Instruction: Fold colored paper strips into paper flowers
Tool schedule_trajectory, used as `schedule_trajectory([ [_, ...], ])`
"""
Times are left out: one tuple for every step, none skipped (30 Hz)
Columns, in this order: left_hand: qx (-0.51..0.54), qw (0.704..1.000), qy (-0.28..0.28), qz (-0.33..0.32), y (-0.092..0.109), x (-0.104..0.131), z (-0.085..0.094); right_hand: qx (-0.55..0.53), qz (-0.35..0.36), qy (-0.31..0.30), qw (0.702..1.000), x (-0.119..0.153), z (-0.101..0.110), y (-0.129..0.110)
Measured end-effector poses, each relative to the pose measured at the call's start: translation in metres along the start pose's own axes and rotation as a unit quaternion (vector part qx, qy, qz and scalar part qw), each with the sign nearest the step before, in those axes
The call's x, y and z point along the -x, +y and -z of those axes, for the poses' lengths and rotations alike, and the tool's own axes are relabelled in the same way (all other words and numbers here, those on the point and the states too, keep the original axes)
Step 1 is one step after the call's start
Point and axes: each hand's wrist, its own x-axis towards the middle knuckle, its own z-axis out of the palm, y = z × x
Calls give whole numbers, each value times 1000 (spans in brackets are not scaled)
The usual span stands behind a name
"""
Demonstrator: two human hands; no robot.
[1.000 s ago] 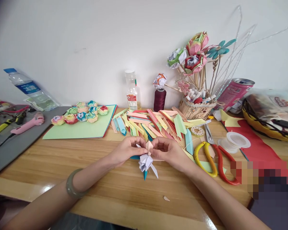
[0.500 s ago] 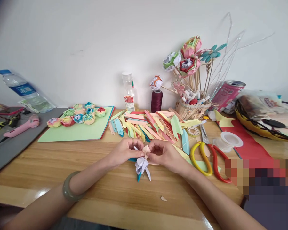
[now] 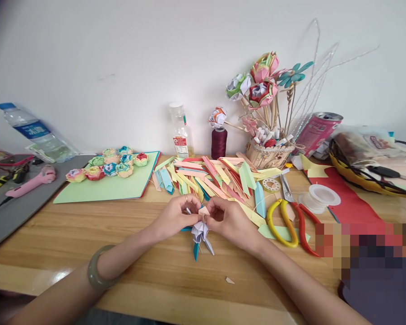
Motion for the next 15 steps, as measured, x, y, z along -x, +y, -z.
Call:
schedule_trajectory([
  [-1,1000,-1,1,1,0,0,-8,-1,-6,1000,0,0,-1],
  [-1,1000,-3,3,2,0,-1,-15,1,-12,1000,1,1,-2],
  [3,1000,-5,7,3,0,-1,-18,8,-14,1000,1,1,-3],
  [12,1000,-6,15,4,0,-1,-14,19,-14,1000,1,1,-4],
  [29,999,-8,27,5,0,-1,0,36,-10,999,1,2,-4],
  [53,998,-10,44,6,0,-1,22,55,-3,998,2,2,-5],
  [81,995,-12,61,7,-1,-1,50,78,6,996,2,3,-5],
  [111,991,-16,77,8,-1,-1,79,102,17,991,2,3,-5],
  [142,986,-21,90,9,0,0,106,129,30,986,3,4,-4],
  [168,981,-23,99,9,0,0,128,155,42,979,3,5,-4],
  [188,977,-21,104,9,0,1,145,181,54,971,3,5,-5],
  [201,974,-16,106,9,0,2,155,205,63,964,4,6,-5],
  [211,972,-11,106,9,1,2,161,224,69,959,4,7,-5],
  [215,971,-11,109,8,1,3,164,238,72,955,4,7,-6],
  [213,970,-17,112,8,1,3,163,249,72,952,4,7,-7],
])
